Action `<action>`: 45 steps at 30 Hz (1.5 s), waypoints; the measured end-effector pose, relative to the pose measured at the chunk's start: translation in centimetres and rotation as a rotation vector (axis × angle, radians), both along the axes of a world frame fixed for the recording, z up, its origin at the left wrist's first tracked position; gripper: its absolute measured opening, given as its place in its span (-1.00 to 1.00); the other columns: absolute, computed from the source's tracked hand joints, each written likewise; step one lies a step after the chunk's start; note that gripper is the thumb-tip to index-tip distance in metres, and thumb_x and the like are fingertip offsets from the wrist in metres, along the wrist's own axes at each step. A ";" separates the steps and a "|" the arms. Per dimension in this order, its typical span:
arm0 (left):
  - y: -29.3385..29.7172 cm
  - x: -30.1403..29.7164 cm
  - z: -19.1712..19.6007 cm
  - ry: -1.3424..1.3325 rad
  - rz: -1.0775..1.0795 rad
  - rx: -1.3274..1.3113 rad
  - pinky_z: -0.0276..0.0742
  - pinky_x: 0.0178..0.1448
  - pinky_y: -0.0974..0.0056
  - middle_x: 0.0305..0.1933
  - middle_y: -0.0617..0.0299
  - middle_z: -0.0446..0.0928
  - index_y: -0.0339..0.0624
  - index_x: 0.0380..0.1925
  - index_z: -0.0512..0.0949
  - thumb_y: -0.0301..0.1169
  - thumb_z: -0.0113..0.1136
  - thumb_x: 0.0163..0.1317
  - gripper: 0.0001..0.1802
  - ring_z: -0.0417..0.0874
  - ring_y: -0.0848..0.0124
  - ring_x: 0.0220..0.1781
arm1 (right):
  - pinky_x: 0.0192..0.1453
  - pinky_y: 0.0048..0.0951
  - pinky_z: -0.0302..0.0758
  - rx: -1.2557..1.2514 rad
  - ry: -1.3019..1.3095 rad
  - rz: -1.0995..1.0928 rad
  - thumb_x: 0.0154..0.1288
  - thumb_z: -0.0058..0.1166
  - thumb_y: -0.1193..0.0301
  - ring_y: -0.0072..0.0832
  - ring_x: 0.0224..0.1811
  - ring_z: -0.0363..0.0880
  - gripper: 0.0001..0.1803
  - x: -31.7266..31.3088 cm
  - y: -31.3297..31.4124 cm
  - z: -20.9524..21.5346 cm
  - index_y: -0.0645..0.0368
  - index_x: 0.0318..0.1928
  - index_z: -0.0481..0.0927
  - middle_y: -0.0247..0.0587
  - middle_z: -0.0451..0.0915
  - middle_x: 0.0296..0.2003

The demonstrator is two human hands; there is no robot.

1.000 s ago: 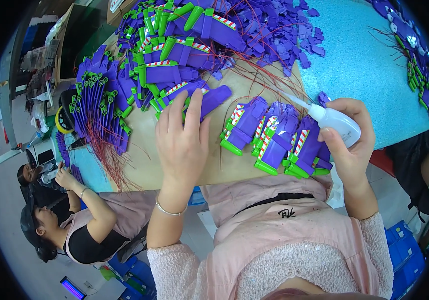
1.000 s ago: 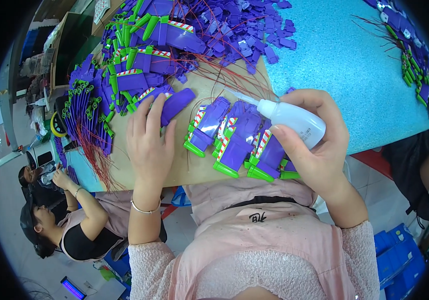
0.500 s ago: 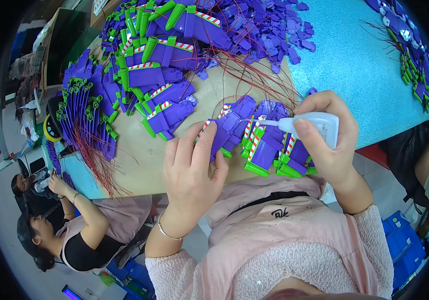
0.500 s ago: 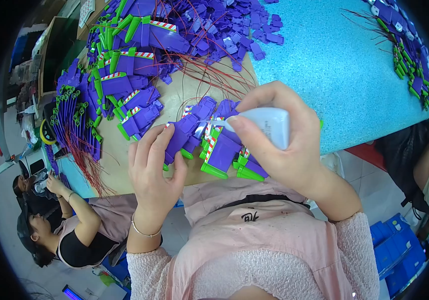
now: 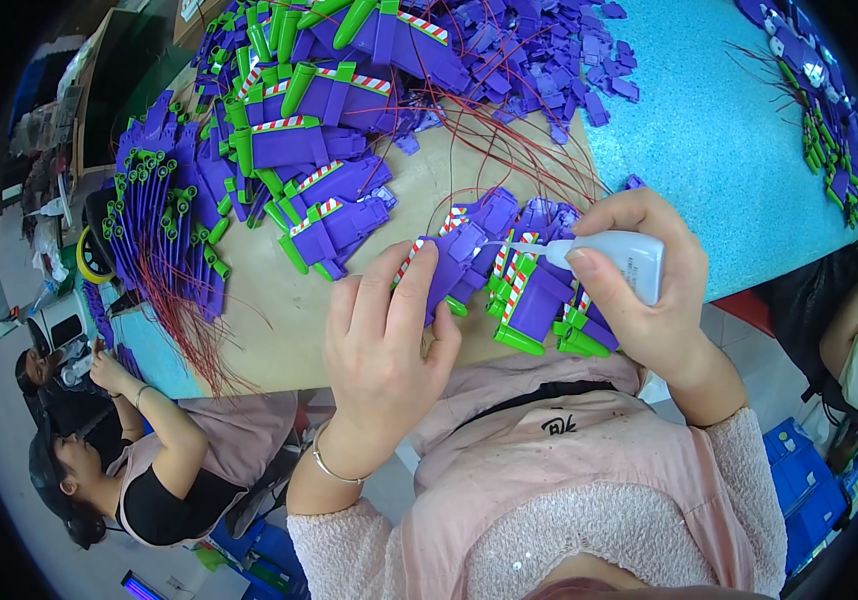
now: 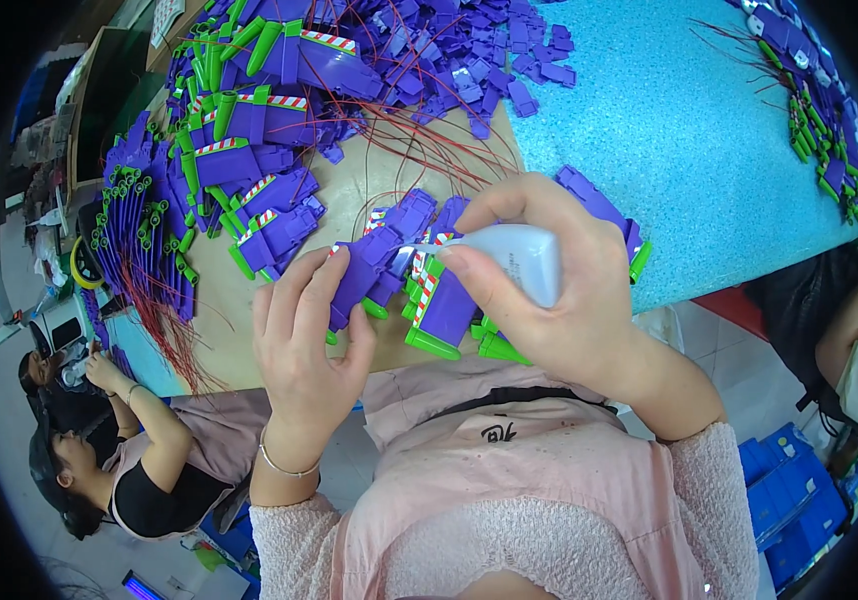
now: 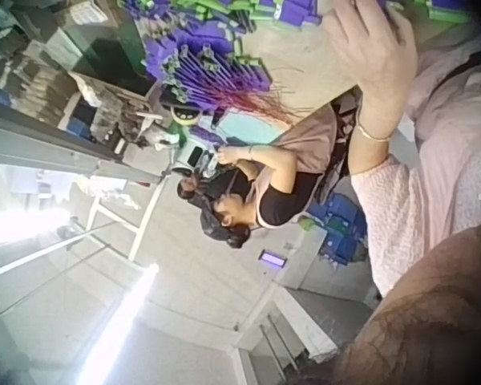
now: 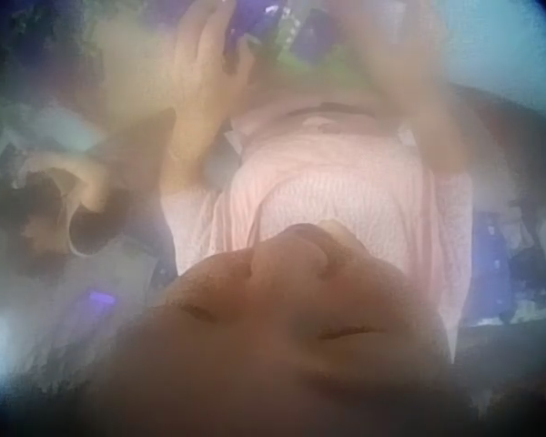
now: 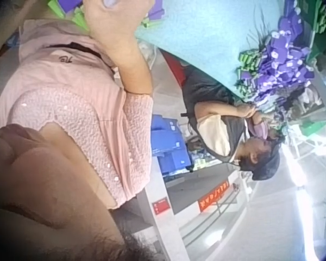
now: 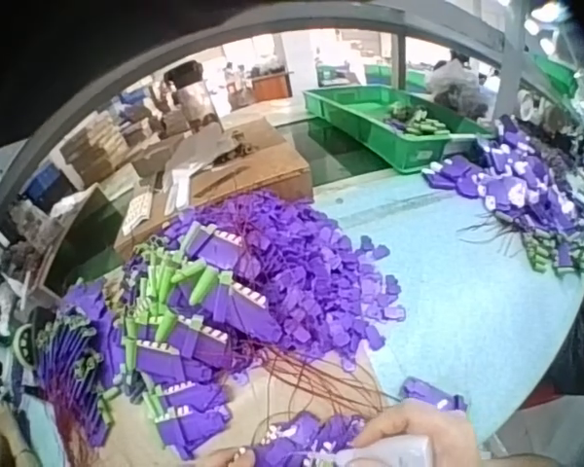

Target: The person glues small purple and green plastic or foam parts together by hand at a workbench, using a glue bottle to apply adhesive.

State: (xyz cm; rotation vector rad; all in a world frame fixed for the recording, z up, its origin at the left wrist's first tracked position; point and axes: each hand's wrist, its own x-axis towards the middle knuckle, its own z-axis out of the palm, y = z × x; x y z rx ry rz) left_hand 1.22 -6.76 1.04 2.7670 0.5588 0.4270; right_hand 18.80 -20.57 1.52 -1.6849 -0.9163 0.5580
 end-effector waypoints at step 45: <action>0.0 0.4 0.5 -0.037 -0.103 -0.183 0.42 -0.06 0.15 -0.01 0.06 0.56 -0.24 -0.06 0.57 -0.44 0.31 0.02 -0.59 0.49 0.11 -0.15 | -0.14 -0.61 0.47 0.092 0.296 -0.130 0.29 0.11 0.49 -0.61 -0.26 0.59 -0.71 0.2 1.6 -0.3 0.27 -0.04 0.37 -0.22 0.59 -0.30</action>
